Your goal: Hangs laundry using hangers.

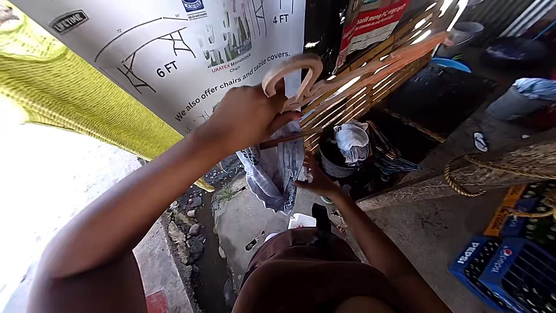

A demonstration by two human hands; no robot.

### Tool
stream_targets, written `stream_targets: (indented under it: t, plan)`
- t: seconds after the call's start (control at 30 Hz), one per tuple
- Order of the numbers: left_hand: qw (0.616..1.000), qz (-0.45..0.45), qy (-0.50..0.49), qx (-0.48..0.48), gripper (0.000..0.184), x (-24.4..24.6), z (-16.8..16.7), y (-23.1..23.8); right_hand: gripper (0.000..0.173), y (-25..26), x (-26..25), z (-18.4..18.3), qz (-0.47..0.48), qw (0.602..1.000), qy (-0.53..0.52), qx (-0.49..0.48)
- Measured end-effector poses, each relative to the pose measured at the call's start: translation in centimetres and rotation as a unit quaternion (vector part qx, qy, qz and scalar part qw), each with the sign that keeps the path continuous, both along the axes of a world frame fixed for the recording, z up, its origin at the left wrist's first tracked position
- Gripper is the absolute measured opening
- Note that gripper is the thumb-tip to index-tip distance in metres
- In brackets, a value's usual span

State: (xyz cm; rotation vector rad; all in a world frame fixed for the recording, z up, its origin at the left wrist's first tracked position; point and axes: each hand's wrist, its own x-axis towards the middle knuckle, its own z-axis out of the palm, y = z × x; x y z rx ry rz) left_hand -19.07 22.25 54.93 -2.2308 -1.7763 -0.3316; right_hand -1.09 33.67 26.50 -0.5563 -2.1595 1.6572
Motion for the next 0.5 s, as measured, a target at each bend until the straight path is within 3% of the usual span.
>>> stream_targets:
  t: [0.1,0.23,0.27,0.37,0.43,0.5]
  plan:
    - [0.999,0.031,0.012,0.023,0.047,0.2,1.6,-1.0,0.095,-1.5,-1.9,-1.2,-0.035,0.986,-0.139,0.085]
    - [0.998,0.048,0.020,0.030,0.048,-1.1,2.5,-2.9,0.039,1.3,-0.7,1.8,-0.089,0.967,-0.198,0.135]
    - [0.999,0.042,0.019,0.018,0.047,-1.8,2.7,-3.5,0.034,2.8,0.1,2.3,-0.106,0.967,-0.196,0.124]
    - [1.000,0.007,0.009,-0.016,0.041,-3.9,2.0,-5.2,0.037,7.2,2.4,4.7,-0.188,0.975,-0.115,-0.014]
    - [0.999,-0.007,0.006,-0.036,0.038,-5.5,0.4,-5.9,0.040,9.5,3.0,6.6,-0.245,0.960,-0.035,-0.133]
    - [0.998,-0.001,-0.007,-0.066,0.036,-6.6,-1.2,-6.2,0.037,10.7,3.0,8.9,-0.272,0.944,0.023,-0.187]
